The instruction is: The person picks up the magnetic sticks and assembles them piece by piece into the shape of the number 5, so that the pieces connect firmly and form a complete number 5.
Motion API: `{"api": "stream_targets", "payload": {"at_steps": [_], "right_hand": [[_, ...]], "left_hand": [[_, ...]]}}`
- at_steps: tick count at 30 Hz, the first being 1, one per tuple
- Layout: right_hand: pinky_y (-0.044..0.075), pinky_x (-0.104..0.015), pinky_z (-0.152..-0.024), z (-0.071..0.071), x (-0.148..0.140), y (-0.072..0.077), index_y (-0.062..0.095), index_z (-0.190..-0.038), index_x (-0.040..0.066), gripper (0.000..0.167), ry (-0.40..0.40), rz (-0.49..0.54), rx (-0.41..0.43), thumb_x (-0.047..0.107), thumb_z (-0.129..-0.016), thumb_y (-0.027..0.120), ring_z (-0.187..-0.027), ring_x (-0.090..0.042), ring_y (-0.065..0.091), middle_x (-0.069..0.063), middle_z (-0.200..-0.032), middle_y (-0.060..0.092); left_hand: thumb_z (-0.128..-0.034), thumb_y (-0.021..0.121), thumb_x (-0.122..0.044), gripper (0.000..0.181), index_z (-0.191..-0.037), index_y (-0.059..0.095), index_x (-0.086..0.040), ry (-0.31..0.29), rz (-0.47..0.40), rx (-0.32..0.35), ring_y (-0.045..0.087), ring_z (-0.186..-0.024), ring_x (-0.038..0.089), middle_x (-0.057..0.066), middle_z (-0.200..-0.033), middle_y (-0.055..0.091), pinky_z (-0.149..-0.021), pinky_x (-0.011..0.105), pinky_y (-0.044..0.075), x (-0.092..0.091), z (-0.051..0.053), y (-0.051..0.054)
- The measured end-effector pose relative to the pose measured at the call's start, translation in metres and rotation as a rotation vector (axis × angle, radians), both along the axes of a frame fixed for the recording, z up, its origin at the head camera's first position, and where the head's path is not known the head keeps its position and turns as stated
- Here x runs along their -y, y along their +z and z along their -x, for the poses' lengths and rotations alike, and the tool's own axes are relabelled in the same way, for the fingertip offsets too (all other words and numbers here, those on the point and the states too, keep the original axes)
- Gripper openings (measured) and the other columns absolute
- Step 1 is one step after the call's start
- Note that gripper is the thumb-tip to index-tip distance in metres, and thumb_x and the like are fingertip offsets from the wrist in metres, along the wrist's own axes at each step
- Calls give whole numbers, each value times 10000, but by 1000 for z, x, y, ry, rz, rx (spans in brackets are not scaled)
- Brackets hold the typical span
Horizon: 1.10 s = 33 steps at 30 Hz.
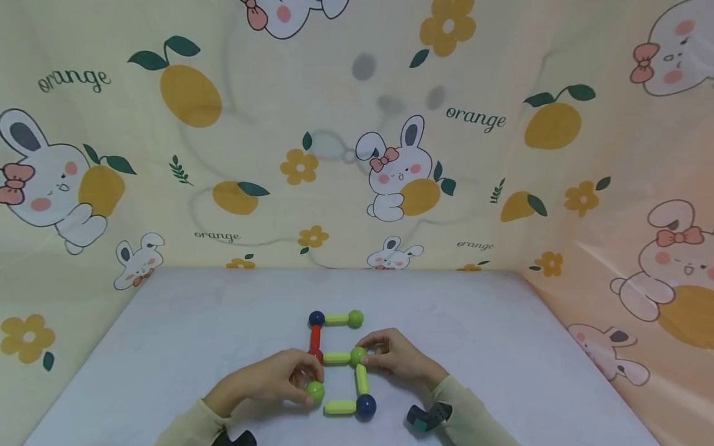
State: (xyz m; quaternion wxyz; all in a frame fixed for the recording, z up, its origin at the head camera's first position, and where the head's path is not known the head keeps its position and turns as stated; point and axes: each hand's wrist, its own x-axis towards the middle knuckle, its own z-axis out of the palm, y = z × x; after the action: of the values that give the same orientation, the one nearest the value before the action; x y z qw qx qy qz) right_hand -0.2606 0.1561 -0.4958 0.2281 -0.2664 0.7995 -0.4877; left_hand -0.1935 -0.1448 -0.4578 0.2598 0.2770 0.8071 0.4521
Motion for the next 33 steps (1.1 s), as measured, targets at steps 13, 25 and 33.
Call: {"api": "stream_targets", "payload": {"at_steps": [13, 25, 33], "right_hand": [[457, -177, -574, -2, 3, 3, 707, -1223, 74, 325, -10, 1, 4, 215, -932, 735, -616, -35, 510, -103, -1166, 704], [456, -177, -565, -2, 2, 2, 705, -1221, 69, 313, -6, 6, 4, 203, -939, 726, -604, -31, 506, -105, -1157, 702], [452, -180, -556, -2, 2, 2, 705, -1218, 63, 304, -6, 14, 16, 176, -937, 724, -594, -36, 501, -102, -1151, 698]], "left_hand": [[-804, 830, -60, 266, -1034, 702, -103, -8, 23, 45, 564, -746, 79, -39, -949, 684, -676, 186, 460, -2, -5, -3], [-791, 843, -65, 274, -992, 674, -143, -22, 35, 31, 579, -771, 75, -71, -923, 651, -700, 177, 469, -5, -7, -4], [-784, 841, -36, 289, -995, 670, -136, -15, 38, 42, 580, -767, 98, -43, -931, 654, -690, 188, 464, -6, -6, -7]]}}
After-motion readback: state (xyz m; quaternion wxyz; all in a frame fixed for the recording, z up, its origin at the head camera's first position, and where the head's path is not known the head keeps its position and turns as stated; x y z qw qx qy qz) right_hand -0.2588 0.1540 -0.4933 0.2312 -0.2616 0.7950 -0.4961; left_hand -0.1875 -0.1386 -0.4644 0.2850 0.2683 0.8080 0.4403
